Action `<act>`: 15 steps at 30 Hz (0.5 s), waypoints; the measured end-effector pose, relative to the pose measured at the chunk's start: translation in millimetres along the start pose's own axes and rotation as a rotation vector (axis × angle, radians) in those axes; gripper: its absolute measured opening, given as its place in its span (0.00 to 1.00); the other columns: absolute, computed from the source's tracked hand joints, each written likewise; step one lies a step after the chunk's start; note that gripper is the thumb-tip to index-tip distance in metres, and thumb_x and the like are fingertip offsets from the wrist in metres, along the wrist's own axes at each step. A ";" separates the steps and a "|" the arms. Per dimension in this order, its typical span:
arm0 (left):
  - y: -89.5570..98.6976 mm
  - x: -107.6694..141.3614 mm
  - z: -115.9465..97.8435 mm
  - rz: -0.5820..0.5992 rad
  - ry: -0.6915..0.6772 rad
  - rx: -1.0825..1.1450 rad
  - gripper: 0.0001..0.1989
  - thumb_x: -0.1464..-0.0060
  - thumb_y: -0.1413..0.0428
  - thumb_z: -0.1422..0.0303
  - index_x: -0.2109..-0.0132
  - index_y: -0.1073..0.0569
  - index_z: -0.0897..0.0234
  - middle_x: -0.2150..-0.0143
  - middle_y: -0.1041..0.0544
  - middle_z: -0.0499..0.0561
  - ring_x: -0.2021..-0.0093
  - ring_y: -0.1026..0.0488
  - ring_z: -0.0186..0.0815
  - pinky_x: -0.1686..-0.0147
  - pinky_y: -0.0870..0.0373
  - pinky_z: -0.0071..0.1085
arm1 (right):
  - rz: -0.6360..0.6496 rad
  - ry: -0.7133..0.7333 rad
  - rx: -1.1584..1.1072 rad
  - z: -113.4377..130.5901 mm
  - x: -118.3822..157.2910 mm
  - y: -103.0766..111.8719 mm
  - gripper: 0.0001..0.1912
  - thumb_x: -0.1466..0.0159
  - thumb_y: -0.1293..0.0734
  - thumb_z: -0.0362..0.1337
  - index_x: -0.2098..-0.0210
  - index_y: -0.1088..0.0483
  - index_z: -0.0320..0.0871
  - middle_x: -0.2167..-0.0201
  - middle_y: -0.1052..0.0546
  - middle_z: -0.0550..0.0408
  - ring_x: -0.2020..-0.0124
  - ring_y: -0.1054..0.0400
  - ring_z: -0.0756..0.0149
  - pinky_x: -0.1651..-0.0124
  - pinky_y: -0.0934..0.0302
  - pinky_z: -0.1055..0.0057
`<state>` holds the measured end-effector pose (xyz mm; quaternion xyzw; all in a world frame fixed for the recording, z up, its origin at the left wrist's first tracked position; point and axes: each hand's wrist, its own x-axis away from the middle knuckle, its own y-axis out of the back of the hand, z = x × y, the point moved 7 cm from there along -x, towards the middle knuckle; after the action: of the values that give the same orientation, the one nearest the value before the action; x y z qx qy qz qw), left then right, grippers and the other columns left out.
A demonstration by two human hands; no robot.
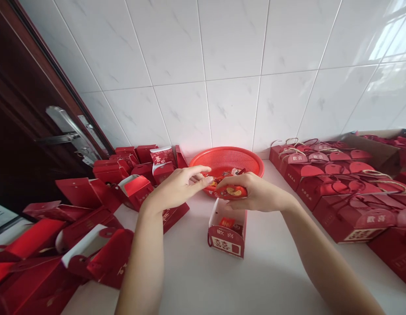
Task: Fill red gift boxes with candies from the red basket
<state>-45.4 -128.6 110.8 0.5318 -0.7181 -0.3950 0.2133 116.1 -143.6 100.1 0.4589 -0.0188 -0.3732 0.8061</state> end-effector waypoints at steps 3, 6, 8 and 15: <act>-1.2 -4.9 10.5 0.015 0.076 -0.018 0.30 0.41 0.47 0.46 0.38 0.29 0.59 0.48 0.19 0.55 0.48 0.23 0.45 0.50 0.28 0.36 | -0.059 -0.010 -0.130 0.0 0.3 4.1 0.14 0.40 0.29 0.33 0.54 0.28 0.44 0.64 0.21 0.55 0.64 0.27 0.63 0.60 0.36 0.68; -3.4 -14.6 29.4 0.012 0.160 -0.061 0.31 0.42 0.48 0.47 0.38 0.29 0.60 0.48 0.20 0.56 0.47 0.24 0.46 0.50 0.29 0.37 | -0.143 -0.047 -0.379 -1.3 1.7 9.0 0.12 0.37 0.31 0.37 0.56 0.34 0.45 0.70 0.24 0.58 0.68 0.27 0.64 0.64 0.35 0.68; -4.1 -20.9 41.4 0.002 0.211 -0.115 0.30 0.42 0.48 0.49 0.39 0.29 0.61 0.48 0.21 0.57 0.48 0.24 0.46 0.51 0.30 0.36 | -0.189 -0.061 -0.529 -2.1 2.6 10.4 0.11 0.37 0.33 0.36 0.57 0.38 0.46 0.73 0.26 0.60 0.72 0.29 0.66 0.68 0.36 0.69; -17.0 -20.3 28.7 0.196 0.071 -0.093 0.22 0.42 0.49 0.50 0.53 0.22 0.60 0.60 0.20 0.51 0.61 0.26 0.40 0.62 0.33 0.31 | -0.159 -0.006 -0.633 0.9 1.1 8.1 0.09 0.40 0.33 0.31 0.63 0.38 0.44 0.70 0.31 0.61 0.70 0.34 0.69 0.66 0.36 0.70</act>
<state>-49.2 -102.0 82.4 0.4621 -0.7396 -0.3861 0.3006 121.2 -142.4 106.4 0.1843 0.1320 -0.4235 0.8771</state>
